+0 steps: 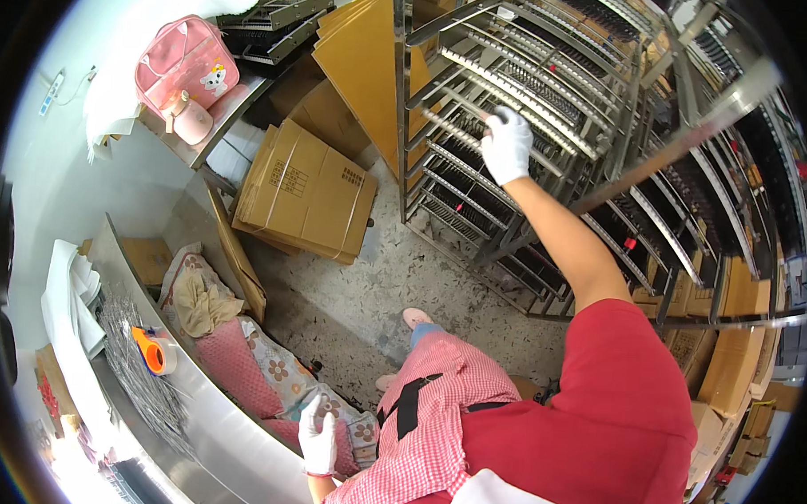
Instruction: The person assembles hair extensions by inserting wefts into a metal jig, securing them with a red clip, and placing the finished units onto a rolling rack. The process is repeated continuously with new wefts taken from a stack on the table.
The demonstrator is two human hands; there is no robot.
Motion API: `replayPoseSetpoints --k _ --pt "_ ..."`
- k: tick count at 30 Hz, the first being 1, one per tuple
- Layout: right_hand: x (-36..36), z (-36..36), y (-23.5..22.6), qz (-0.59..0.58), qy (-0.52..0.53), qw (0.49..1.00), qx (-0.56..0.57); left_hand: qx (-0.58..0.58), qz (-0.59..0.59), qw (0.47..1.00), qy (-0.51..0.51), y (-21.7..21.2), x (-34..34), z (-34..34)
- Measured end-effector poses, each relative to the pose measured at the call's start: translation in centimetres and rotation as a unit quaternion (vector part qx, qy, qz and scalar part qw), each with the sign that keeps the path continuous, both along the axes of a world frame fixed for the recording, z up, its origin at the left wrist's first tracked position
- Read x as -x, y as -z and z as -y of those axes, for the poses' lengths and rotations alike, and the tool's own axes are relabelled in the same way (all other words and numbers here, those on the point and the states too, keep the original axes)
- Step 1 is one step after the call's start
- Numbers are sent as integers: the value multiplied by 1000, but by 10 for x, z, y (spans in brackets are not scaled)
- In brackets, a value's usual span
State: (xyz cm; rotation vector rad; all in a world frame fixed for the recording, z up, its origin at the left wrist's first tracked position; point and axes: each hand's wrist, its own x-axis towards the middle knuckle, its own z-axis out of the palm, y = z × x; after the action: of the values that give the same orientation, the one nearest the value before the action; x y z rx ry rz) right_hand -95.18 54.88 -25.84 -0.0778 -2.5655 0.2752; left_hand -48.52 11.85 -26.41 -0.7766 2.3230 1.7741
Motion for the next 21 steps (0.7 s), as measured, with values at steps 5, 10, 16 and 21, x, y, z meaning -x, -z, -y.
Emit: replayPoseSetpoints --k 5,10,16,21 --pt "0 23 68 226 -106 962 -109 -57 37 996 -54 3 -1 -34" --pt "48 -41 113 447 103 885 79 -79 67 990 -95 24 -39 -40" --pt "-39 30 108 488 -104 830 249 -156 25 970 -186 6 -39 -40" --pt "-128 170 16 618 -227 638 399 -74 -106 980 -153 -63 -26 -20"
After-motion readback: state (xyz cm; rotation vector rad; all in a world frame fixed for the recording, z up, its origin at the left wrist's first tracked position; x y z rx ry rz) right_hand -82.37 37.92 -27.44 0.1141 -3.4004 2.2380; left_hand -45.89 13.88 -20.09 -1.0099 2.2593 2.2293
